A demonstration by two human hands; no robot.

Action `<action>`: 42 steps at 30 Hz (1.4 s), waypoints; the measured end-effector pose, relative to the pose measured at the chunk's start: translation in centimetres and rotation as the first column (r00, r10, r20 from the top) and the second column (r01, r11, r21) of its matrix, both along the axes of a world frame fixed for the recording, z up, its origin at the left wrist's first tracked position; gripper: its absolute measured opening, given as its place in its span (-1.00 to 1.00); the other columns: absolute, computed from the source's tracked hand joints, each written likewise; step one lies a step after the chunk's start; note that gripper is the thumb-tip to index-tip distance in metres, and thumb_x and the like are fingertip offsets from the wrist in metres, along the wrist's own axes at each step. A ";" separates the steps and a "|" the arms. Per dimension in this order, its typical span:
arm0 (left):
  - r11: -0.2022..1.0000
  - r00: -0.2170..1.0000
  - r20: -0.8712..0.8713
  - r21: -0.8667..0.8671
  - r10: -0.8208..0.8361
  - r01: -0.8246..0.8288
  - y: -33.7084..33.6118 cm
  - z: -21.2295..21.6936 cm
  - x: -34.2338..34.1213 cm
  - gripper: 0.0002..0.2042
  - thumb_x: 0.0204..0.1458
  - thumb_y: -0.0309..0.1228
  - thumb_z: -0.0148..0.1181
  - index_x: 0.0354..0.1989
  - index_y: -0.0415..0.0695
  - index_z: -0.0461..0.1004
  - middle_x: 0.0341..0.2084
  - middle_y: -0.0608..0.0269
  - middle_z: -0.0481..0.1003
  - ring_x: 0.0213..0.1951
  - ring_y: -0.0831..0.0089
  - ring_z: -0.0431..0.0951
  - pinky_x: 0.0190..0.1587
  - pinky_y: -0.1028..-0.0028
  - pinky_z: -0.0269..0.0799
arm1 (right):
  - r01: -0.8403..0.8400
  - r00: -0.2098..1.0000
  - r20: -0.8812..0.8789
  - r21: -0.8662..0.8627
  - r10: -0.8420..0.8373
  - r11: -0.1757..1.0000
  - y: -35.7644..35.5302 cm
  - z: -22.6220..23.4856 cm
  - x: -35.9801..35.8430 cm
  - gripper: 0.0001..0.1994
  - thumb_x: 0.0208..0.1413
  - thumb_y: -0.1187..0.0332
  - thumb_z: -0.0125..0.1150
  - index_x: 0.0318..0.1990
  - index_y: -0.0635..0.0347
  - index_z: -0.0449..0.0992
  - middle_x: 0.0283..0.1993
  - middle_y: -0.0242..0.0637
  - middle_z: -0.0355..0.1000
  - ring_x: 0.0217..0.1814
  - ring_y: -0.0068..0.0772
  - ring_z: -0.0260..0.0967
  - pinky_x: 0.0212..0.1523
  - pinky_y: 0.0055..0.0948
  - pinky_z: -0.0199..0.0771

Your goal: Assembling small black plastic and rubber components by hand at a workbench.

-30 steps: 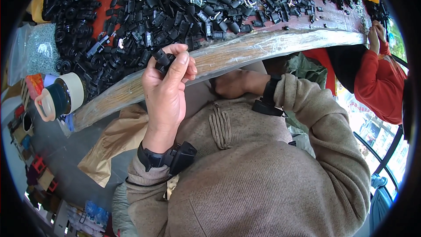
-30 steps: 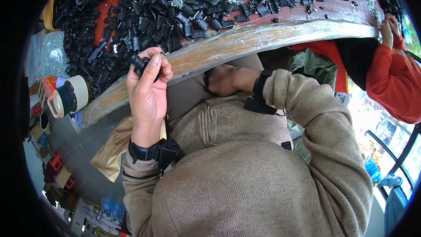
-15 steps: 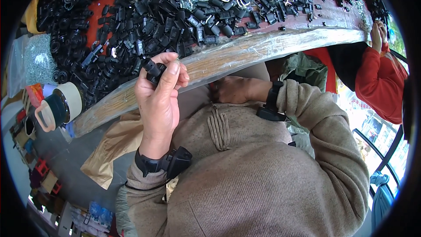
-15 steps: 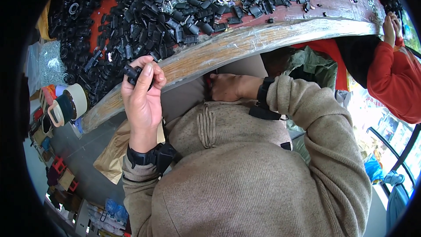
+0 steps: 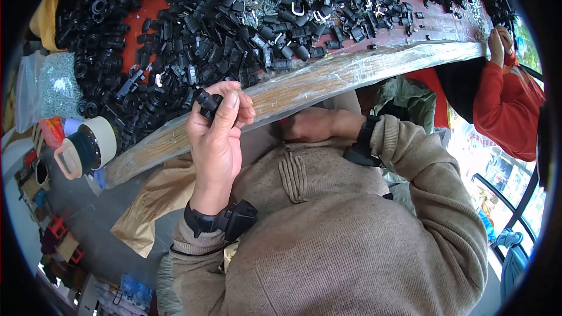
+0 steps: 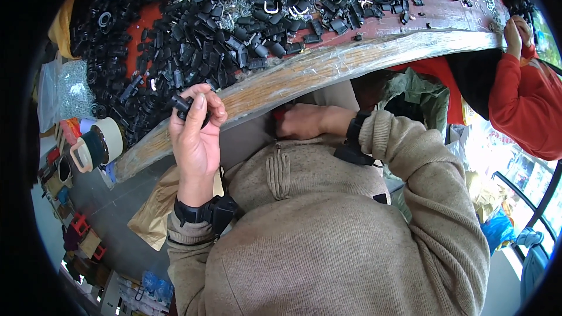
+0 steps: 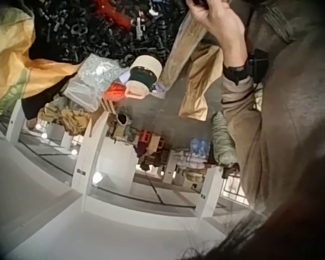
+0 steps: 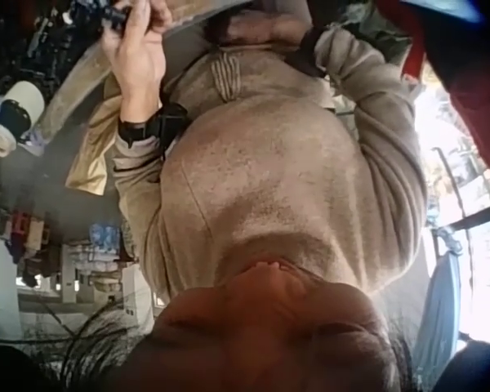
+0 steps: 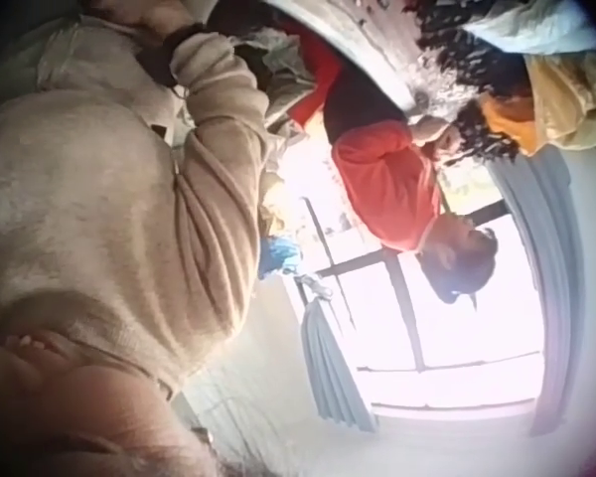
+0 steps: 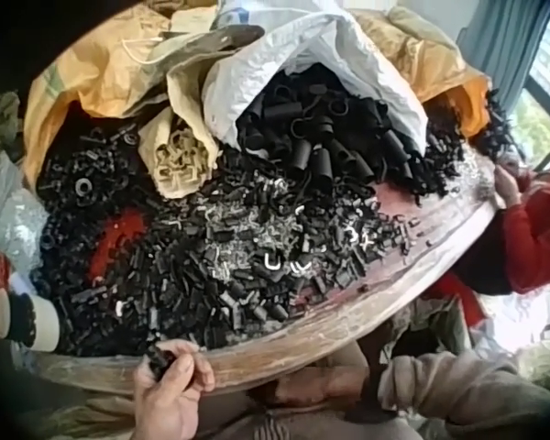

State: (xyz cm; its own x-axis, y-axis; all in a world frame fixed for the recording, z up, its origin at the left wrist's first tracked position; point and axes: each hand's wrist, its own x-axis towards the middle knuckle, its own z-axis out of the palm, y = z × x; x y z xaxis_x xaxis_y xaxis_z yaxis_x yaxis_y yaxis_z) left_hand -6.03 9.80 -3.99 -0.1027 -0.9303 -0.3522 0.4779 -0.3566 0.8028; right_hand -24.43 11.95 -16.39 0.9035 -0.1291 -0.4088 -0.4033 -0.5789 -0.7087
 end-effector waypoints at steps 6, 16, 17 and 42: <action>0.985 0.989 -0.060 0.101 -0.137 0.143 -0.6 0.5 0.0 -0.80 -0.03 -0.45 0.07 -0.24 -0.23 0.32 -0.52 0.28 0.38 -0.52 0.60 0.34 -0.47 0.63 0.22 | 0.454 0.779 0.187 0.490 -0.598 0.744 -2.1 1.7 -3.5 -0.74 -0.02 0.39 -0.04 -0.17 0.31 0.37 -0.26 -0.15 0.39 -0.21 -0.32 0.35 -0.14 -0.42 0.29; 0.941 0.933 -0.198 0.095 -0.301 0.324 -2.7 1.2 -1.0 -0.63 -0.09 -0.39 0.04 -0.10 -0.30 0.22 -0.43 0.20 0.34 -0.48 0.52 0.33 -0.48 0.62 0.23 | 0.223 0.897 0.243 0.472 -0.369 0.853 -3.7 14.1 -11.0 -0.77 -0.07 0.40 0.09 -0.23 0.29 0.38 -0.33 -0.17 0.38 -0.31 -0.31 0.36 -0.30 -0.38 0.32; 0.935 0.924 -0.215 0.096 -0.316 0.342 -2.9 1.2 -1.2 -0.61 -0.09 -0.37 0.02 -0.08 -0.30 0.21 -0.42 0.19 0.33 -0.48 0.51 0.34 -0.49 0.61 0.23 | 0.227 0.897 0.241 0.469 -0.371 0.854 -4.3 15.3 -11.1 -0.77 -0.07 0.40 0.09 -0.23 0.29 0.38 -0.33 -0.17 0.38 -0.31 -0.31 0.36 -0.30 -0.38 0.32; 0.905 0.862 -0.388 0.133 -0.328 0.404 -3.3 1.2 -2.9 -0.51 -0.08 -0.36 -0.07 0.07 -0.25 0.08 -0.36 0.11 0.32 -0.54 0.49 0.31 -0.58 0.62 0.20 | 0.621 0.716 0.215 -0.631 -0.664 0.464 -7.9 12.8 -12.2 -0.85 -0.25 0.46 0.07 -0.46 0.24 0.27 -0.48 -0.19 0.24 -0.54 -0.20 0.34 -0.57 -0.37 0.37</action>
